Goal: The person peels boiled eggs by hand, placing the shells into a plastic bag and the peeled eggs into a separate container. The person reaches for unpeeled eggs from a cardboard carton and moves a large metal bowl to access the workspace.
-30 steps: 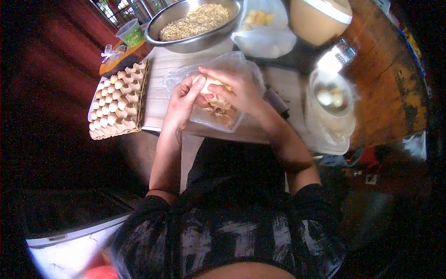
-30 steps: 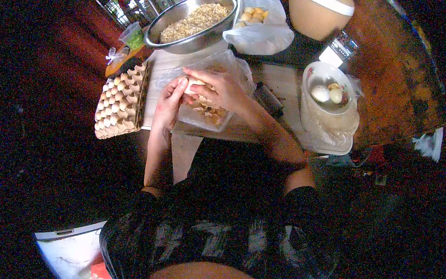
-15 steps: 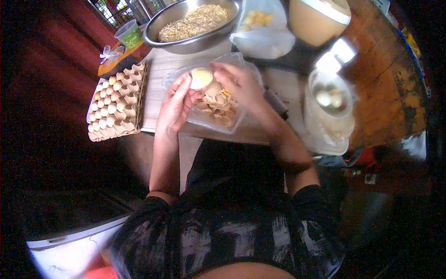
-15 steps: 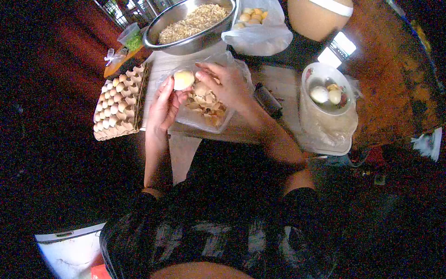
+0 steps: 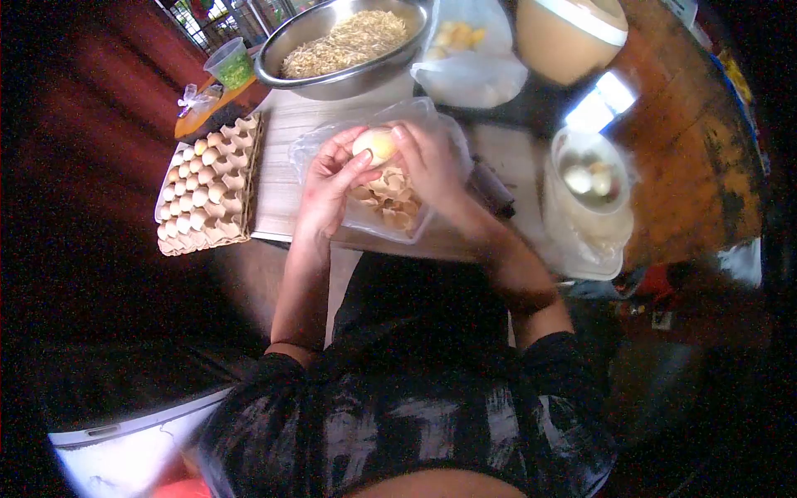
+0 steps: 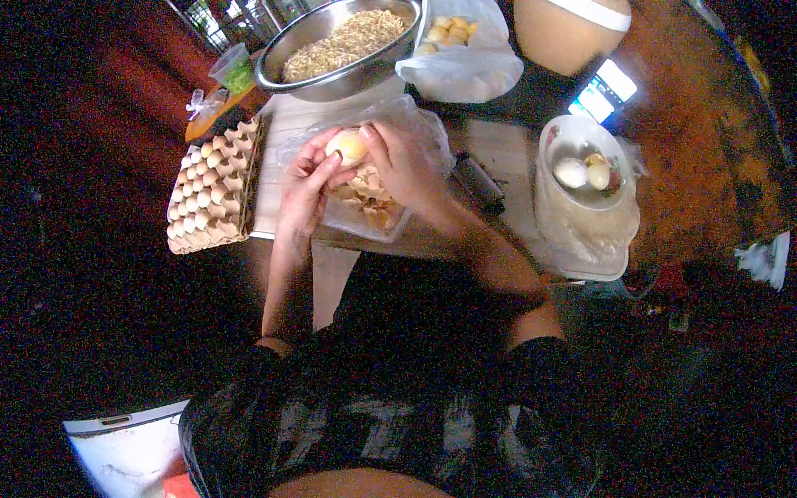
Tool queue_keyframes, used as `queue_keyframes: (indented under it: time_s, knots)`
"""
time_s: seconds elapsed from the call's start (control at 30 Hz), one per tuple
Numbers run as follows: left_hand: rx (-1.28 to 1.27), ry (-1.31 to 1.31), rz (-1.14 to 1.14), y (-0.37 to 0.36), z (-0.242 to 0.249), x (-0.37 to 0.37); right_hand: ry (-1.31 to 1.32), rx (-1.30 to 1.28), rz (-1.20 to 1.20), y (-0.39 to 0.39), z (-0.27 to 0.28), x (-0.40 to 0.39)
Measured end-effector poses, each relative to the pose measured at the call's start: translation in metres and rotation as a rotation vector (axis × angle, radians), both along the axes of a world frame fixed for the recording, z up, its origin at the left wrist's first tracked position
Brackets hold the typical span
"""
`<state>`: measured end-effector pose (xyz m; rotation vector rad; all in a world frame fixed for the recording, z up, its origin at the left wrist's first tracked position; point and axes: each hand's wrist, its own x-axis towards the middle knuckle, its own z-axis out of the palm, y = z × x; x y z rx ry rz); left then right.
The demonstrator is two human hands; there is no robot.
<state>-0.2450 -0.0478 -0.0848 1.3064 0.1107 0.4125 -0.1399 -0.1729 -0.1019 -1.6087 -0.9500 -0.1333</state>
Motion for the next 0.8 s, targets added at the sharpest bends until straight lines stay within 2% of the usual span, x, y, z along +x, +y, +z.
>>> queue_keyframes:
  time_s: [0.13,0.2,0.27,0.33,0.37,0.4,0.5,0.53,0.6,0.67,0.8]
  knots:
    - [-0.067,0.065,-0.019,0.000,0.003,-0.002,0.032,0.025,-0.079,0.004,-0.005,-0.002]
    - [-0.055,0.075,-0.024,0.000,0.001,-0.002,-0.069,0.086,-0.119,0.003,-0.001,-0.003]
    - [-0.339,-0.010,-0.143,0.000,-0.005,0.000,-0.102,0.088,-0.148,0.003,-0.002,-0.004]
    - [-0.420,0.010,-0.174,0.001,-0.006,0.003,-0.137,0.091,-0.178,0.003,-0.005,-0.001]
    - [-0.499,0.034,-0.204,0.002,-0.006,0.004,-0.019,0.055,-0.121,0.004,-0.009,0.003]
    - [-0.499,0.035,-0.206,0.003,-0.007,0.005,0.100,0.017,-0.062,0.004,-0.006,0.003]
    - [-0.510,0.017,-0.282,0.005,-0.008,0.004,0.089,0.021,-0.019,0.000,0.006,-0.004]
    - [-0.435,0.043,-0.210,0.004,-0.007,0.003,0.088,0.022,-0.017,0.000,0.007,-0.004]
    - [-0.359,0.072,-0.140,-0.001,-0.003,0.002,-0.083,0.098,-0.014,-0.001,0.009,-0.005]
    - [-0.316,0.093,-0.039,-0.012,0.008,0.000,-0.084,0.100,-0.013,-0.002,0.013,-0.009]
    - [-0.194,0.139,-0.049,-0.016,0.005,0.000,-0.015,0.113,0.087,0.002,0.006,-0.006]
